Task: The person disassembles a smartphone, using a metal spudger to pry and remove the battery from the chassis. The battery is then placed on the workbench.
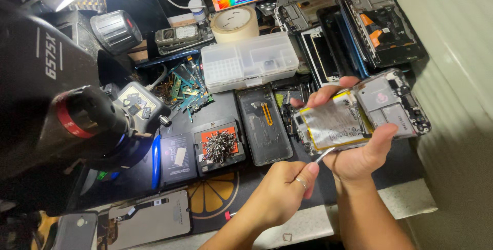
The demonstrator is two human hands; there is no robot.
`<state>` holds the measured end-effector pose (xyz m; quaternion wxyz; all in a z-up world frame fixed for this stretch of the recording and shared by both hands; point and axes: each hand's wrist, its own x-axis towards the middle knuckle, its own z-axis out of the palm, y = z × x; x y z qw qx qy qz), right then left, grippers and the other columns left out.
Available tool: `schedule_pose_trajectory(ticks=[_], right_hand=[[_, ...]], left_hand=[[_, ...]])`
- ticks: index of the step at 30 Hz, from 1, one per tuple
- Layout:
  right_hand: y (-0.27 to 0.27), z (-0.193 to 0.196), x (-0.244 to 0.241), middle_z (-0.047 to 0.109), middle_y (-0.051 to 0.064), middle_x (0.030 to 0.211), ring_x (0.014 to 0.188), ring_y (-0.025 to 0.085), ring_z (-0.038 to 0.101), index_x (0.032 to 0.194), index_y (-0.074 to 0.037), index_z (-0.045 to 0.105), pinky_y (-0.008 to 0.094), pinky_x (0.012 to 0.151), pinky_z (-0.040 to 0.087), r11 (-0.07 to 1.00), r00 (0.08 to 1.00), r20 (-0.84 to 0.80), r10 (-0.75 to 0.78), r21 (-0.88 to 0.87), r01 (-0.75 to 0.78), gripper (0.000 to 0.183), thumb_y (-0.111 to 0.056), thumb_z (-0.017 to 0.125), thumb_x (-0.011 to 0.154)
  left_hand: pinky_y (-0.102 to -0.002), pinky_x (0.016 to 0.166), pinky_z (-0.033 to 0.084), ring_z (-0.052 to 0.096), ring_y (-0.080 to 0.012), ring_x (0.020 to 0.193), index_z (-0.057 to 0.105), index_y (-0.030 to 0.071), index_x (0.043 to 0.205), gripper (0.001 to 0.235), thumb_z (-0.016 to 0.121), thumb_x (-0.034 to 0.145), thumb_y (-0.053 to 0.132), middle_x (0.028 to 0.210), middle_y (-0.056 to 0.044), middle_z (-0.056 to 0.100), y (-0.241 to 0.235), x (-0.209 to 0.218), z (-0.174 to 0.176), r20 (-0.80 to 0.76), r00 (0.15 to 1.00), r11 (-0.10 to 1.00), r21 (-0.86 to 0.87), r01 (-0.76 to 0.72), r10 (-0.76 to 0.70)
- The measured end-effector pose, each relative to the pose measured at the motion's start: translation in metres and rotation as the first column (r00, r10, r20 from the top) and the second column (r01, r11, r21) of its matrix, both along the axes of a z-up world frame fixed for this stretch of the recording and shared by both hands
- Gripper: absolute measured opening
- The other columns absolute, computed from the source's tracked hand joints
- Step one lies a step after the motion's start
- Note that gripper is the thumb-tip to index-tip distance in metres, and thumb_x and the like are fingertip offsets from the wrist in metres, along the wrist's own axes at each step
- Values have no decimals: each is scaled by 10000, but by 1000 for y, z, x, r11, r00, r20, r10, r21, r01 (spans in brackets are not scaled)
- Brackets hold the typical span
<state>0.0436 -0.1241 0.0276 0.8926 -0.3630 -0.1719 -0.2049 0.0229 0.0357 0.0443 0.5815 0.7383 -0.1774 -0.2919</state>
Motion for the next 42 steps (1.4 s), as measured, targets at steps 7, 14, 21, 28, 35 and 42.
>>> schedule_pose_trajectory(ticks=[7, 14, 21, 28, 35, 42], right_hand=[[3, 2, -3, 548, 118, 1088, 1050, 246, 523, 1373, -93, 505, 573, 1080, 440, 1000, 1000, -9, -7, 8, 7, 800, -775, 597, 963], [18, 0, -8, 532, 117, 1099, 1049, 245, 511, 1377, -100, 443, 559, 1109, 425, 976, 979, -26, -202, 80, 204, 780, -739, 608, 960], [28, 1, -9, 494, 83, 1105, 1073, 222, 485, 1377, -132, 427, 569, 1157, 383, 924, 926, -14, -377, 67, 377, 731, -697, 663, 977], [32, 8, -9, 471, 39, 1160, 1125, 200, 482, 1364, -194, 399, 606, 1220, 340, 910, 910, 17, -415, 31, 414, 670, -577, 748, 939], [13, -6, -7, 525, 112, 1133, 1087, 250, 520, 1409, -94, 414, 610, 1161, 383, 952, 954, -15, -299, 68, 299, 794, -714, 647, 972], [7, -8, -4, 566, 145, 1133, 1091, 259, 553, 1421, -40, 442, 617, 1132, 442, 981, 981, 20, -191, -20, 191, 1044, -849, 623, 787]], left_hand=[[-338, 540, 425, 471, -133, 567, 572, 28, 679, 521, 497, 1066, 369, 579, -40, 518, -4, -5, -4, 11, 1000, 1000, 6, -16, 16], [-316, 535, 365, 394, -103, 595, 528, 19, 698, 484, 505, 1085, 308, 608, -1, 483, -18, -20, -14, -42, 990, 974, -175, -140, 135], [-302, 556, 357, 410, -91, 621, 544, 1, 710, 463, 517, 1092, 262, 633, 7, 501, -28, -30, -34, -88, 974, 899, -375, -226, 208], [-300, 527, 354, 417, -83, 591, 536, 22, 683, 479, 513, 1079, 288, 599, 16, 497, -25, -28, -33, -30, 975, 932, -287, -220, 221], [-291, 530, 348, 377, -83, 596, 521, 49, 673, 515, 503, 1083, 361, 614, 41, 456, -14, -4, -22, -179, 983, 982, -173, -80, 49], [-301, 550, 372, 400, -90, 610, 519, 53, 668, 502, 510, 1070, 353, 616, 24, 472, 0, 0, -5, -125, 991, 991, -133, 23, -39]])
